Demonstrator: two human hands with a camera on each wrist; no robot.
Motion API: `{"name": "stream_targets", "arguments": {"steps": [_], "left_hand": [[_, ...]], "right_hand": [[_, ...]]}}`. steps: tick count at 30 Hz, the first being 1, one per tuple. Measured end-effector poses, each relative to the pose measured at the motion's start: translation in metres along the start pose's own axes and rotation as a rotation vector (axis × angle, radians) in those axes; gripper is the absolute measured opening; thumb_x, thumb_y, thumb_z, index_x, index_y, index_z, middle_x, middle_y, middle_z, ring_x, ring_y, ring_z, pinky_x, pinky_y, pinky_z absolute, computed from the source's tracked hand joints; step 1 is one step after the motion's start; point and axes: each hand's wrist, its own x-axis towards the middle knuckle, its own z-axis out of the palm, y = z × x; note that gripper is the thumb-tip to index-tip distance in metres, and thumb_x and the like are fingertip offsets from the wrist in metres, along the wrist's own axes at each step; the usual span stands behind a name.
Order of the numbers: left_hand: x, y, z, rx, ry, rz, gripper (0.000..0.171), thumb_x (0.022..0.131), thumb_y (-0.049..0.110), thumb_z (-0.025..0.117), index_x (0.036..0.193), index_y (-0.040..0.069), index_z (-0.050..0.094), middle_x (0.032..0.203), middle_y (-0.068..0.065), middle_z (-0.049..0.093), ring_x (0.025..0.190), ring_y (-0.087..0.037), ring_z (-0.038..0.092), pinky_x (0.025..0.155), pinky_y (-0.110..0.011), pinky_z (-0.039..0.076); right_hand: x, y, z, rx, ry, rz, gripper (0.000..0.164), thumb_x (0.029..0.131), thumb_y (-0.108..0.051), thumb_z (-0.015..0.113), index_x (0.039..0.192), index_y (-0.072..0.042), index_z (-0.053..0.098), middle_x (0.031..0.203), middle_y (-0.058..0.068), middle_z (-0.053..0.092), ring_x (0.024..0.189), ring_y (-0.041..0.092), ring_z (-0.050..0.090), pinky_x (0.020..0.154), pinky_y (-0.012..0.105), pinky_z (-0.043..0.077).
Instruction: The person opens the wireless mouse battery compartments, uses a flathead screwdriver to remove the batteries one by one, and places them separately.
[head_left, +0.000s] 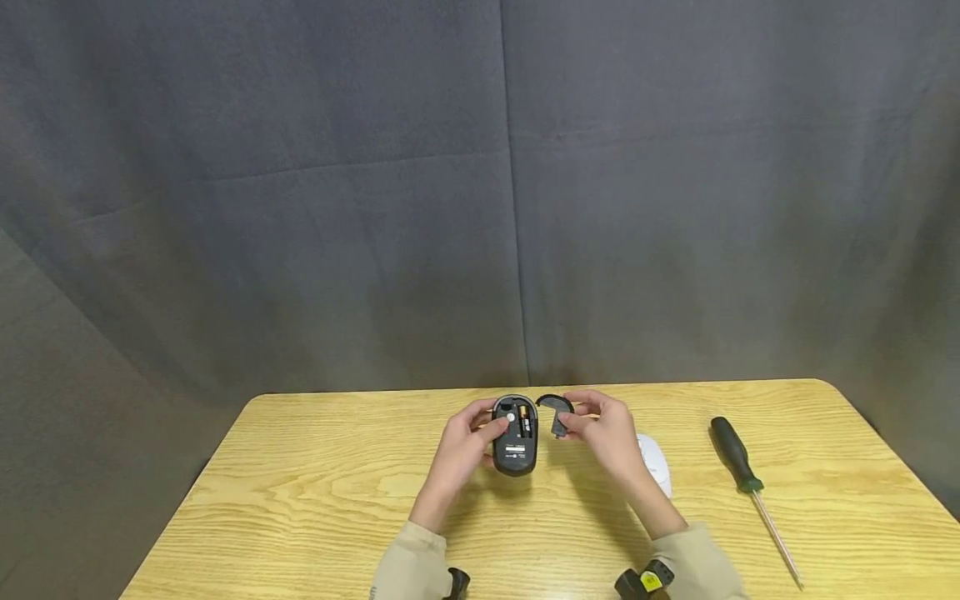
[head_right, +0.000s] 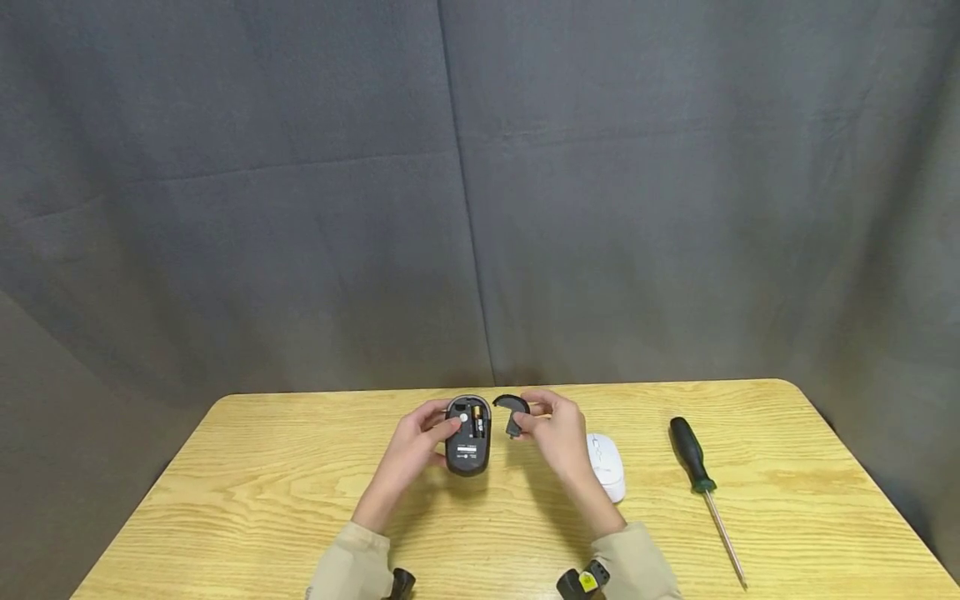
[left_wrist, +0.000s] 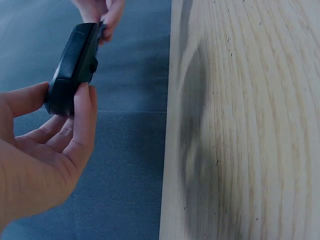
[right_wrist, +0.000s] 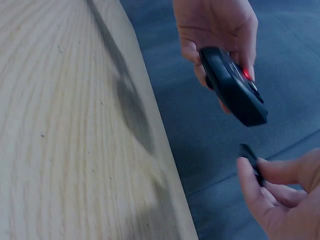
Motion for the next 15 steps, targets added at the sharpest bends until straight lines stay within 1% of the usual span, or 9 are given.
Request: {"name": "stream_targets", "arguments": {"steps": [3, 8, 11, 15], "left_hand": [[0.000, 0.000, -0.001, -0.007, 0.007, -0.002, 0.045, 0.098, 0.011, 0.063, 0.139, -0.008, 0.057, 0.120, -0.024, 0.069, 0.083, -0.015, 0.065, 0.058, -0.028, 0.053], [-0.001, 0.001, -0.002, -0.021, 0.013, 0.006, 0.043, 0.100, 0.013, 0.061, 0.138, -0.007, 0.058, 0.117, -0.022, 0.071, 0.082, -0.013, 0.064, 0.057, -0.028, 0.051], [-0.001, 0.001, -0.002, -0.030, 0.011, 0.009, 0.043, 0.100, 0.013, 0.061, 0.138, -0.007, 0.058, 0.116, -0.021, 0.071, 0.082, -0.013, 0.064, 0.057, -0.028, 0.052], [-0.001, 0.001, -0.002, -0.031, 0.009, 0.007, 0.043, 0.100, 0.013, 0.062, 0.138, -0.006, 0.058, 0.116, -0.021, 0.071, 0.081, -0.014, 0.064, 0.058, -0.028, 0.052]], "right_hand": [[0.000, 0.003, -0.002, -0.085, -0.043, 0.008, 0.028, 0.088, 0.014, 0.070, 0.116, 0.017, 0.066, 0.089, 0.019, 0.068, 0.067, 0.017, 0.071, 0.065, 0.031, 0.062], [-0.003, 0.007, 0.000, -0.179, -0.133, 0.039, 0.025, 0.084, 0.017, 0.073, 0.108, 0.018, 0.067, 0.084, 0.016, 0.065, 0.061, 0.022, 0.071, 0.061, 0.035, 0.062], [-0.005, 0.010, 0.002, -0.237, -0.191, 0.055, 0.023, 0.082, 0.018, 0.074, 0.105, 0.017, 0.067, 0.082, 0.016, 0.065, 0.060, 0.023, 0.071, 0.060, 0.036, 0.062], [-0.007, 0.014, 0.002, -0.324, -0.234, 0.041, 0.021, 0.080, 0.018, 0.075, 0.100, 0.016, 0.068, 0.079, 0.014, 0.065, 0.060, 0.025, 0.070, 0.057, 0.036, 0.061]]}}
